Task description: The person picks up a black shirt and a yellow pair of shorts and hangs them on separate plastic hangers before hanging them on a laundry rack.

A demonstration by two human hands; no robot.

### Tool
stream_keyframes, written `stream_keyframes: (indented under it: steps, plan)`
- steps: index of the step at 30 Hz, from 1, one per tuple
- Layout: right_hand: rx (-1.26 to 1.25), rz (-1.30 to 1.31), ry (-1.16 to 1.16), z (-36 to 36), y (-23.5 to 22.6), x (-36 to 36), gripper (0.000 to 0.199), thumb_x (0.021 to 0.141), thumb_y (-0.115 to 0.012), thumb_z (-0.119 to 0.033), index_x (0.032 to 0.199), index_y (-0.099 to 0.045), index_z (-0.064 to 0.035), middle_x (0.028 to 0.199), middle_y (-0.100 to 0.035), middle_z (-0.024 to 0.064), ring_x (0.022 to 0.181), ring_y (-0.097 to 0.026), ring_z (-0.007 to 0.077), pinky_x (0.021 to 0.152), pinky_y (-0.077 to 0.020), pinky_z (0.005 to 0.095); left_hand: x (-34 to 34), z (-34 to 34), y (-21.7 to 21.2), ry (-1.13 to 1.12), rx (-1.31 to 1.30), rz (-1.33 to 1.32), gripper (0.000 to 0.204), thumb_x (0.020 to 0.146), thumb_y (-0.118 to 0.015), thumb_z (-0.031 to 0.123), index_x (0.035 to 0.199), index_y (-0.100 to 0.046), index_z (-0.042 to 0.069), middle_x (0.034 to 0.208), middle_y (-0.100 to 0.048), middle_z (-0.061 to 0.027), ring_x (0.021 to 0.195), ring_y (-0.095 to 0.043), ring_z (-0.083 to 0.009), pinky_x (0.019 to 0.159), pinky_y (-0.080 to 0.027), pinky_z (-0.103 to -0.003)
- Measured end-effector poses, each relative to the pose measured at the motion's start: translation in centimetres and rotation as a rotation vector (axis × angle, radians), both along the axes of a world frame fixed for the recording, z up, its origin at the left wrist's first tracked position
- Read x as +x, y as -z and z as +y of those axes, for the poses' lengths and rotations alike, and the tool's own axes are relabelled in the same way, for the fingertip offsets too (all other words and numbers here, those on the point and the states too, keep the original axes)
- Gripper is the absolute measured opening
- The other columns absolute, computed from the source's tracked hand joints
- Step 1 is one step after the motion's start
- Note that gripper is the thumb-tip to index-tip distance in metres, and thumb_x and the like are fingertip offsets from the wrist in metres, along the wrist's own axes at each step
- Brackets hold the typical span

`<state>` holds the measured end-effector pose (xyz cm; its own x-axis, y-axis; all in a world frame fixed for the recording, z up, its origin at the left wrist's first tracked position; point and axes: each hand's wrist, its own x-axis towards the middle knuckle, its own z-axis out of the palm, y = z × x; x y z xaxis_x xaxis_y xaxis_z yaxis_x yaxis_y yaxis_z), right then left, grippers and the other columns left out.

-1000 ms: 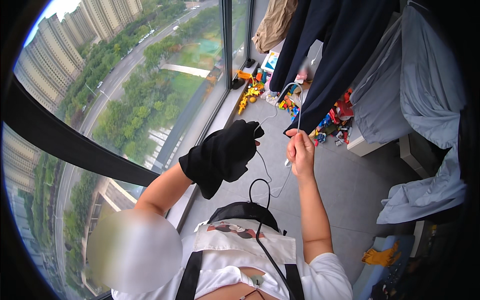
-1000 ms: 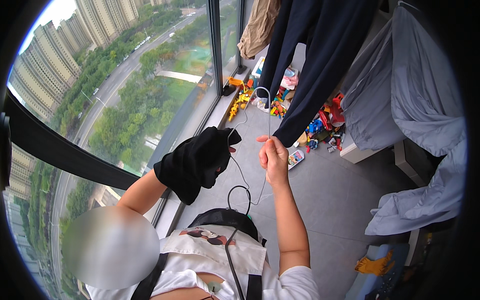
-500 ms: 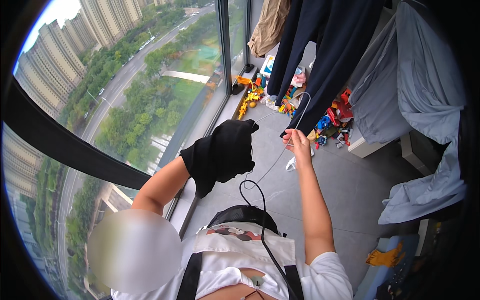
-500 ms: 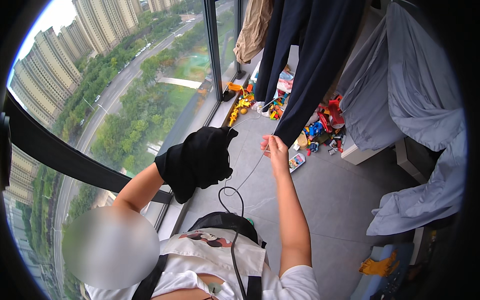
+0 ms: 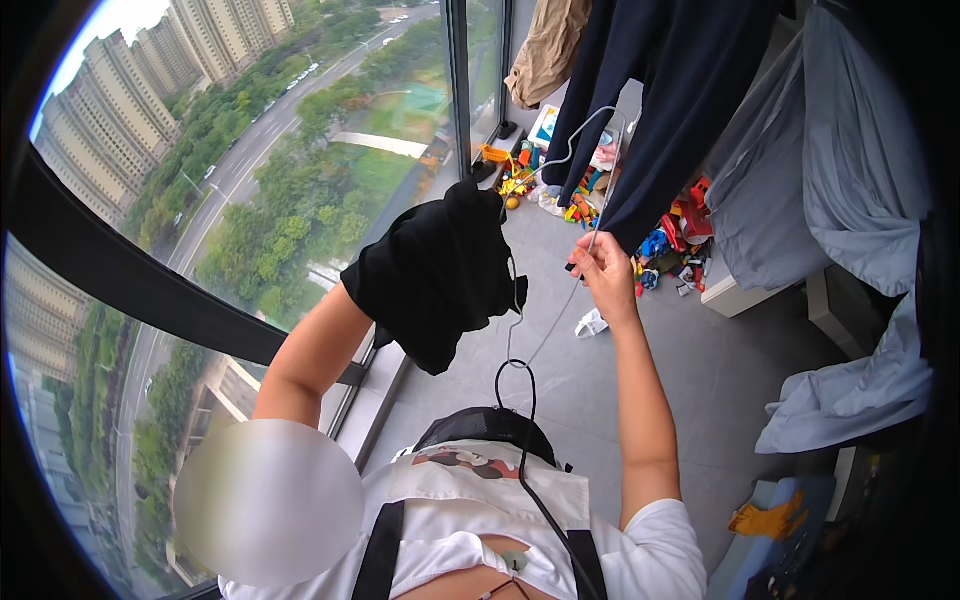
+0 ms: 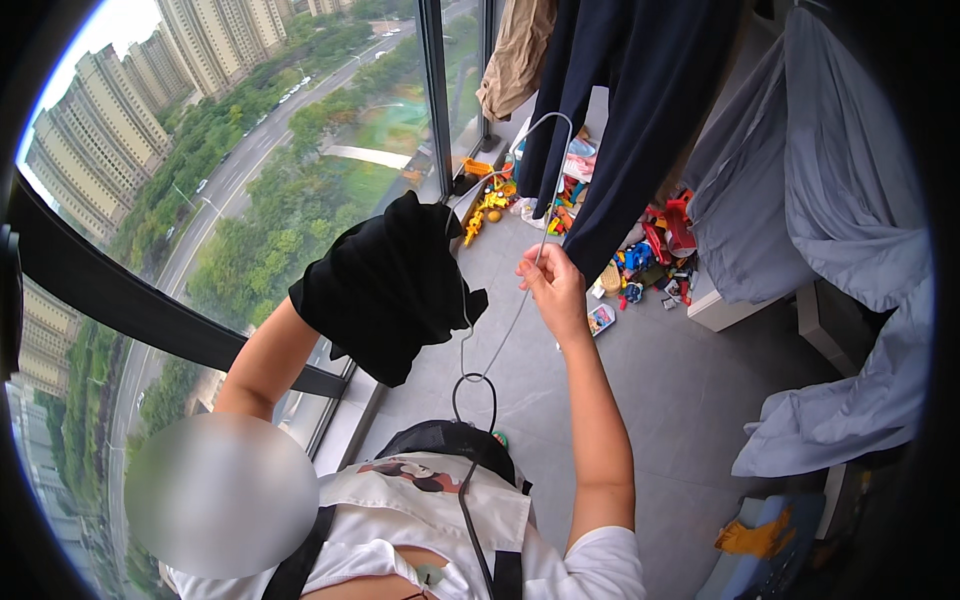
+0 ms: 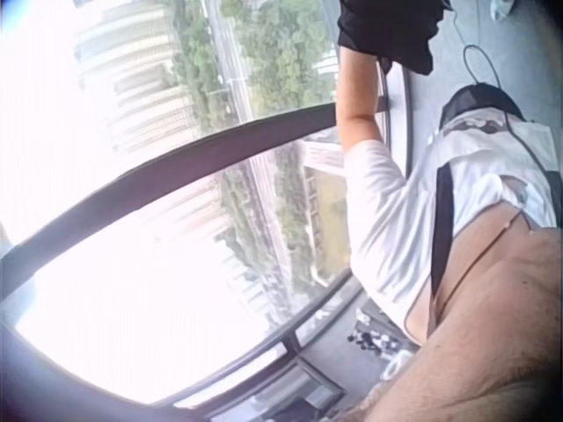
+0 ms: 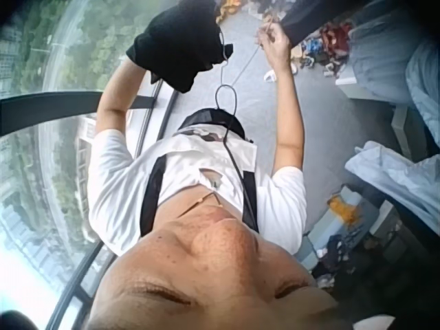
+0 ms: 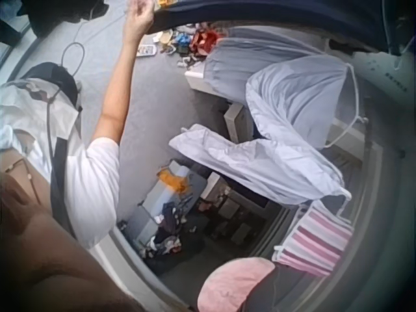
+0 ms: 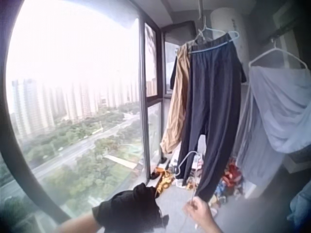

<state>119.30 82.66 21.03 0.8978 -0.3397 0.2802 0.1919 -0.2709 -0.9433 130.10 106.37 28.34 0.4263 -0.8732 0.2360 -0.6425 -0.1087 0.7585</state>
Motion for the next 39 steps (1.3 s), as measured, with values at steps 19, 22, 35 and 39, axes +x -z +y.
stream_keyframes:
  steps: [19, 22, 35, 39]
  plan:
    - [0.369, 0.333, -0.080, 4.1, 8.4, -0.7, 0.033, 0.093, -0.039, -0.032, 0.105, -0.051, -0.0047, 0.086, -0.063, 0.0080, 0.071, -0.064, 0.0184, 0.065, -0.0500, 0.0289, 0.2, 1.2, 1.0, 0.160, -0.051, 0.143, 0.035, 0.062, -0.070, 0.020, 0.088, -0.054, 0.003, 0.096, -0.054, -0.0113, 0.076, -0.057, -0.0227, 0.067, -0.045, -0.027]
    - [-0.375, 0.724, -0.274, 3.3, 7.4, -2.2, 0.033, 0.091, -0.041, -0.030, 0.106, -0.055, -0.0041, 0.089, -0.064, 0.0077, 0.069, -0.064, 0.0187, 0.065, -0.0487, 0.0267, 0.3, 1.7, 1.8, 0.205, -0.069, 0.165, 0.035, 0.063, -0.070, 0.020, 0.089, -0.054, 0.003, 0.098, -0.055, -0.0114, 0.077, -0.057, -0.0225, 0.067, -0.045, -0.027]
    - [-0.420, 0.412, -0.278, 1.8, 3.9, 6.4, 0.040, 0.088, -0.046, -0.037, 0.103, -0.057, -0.0019, 0.092, -0.063, 0.0076, 0.083, -0.060, 0.0178, 0.069, -0.0480, 0.0322, -1.0, 0.0, 6.5, 0.240, 0.254, 0.280, 0.042, 0.078, -0.062, 0.026, 0.112, -0.052, 0.004, 0.087, -0.055, -0.0031, 0.074, -0.053, -0.0115, 0.065, -0.047, -0.029]
    - [-0.335, 0.675, -0.511, 4.9, 6.0, 10.1, 0.044, 0.086, -0.046, -0.043, 0.108, -0.057, -0.0065, 0.100, -0.061, 0.0089, 0.088, -0.059, 0.0177, 0.072, -0.0474, 0.0299, -1.7, 0.8, 6.8, 0.330, 0.248, 0.227, 0.041, 0.077, -0.061, 0.025, 0.111, -0.052, 0.004, 0.087, -0.055, -0.0037, 0.075, -0.053, -0.0116, 0.067, -0.047, -0.029]
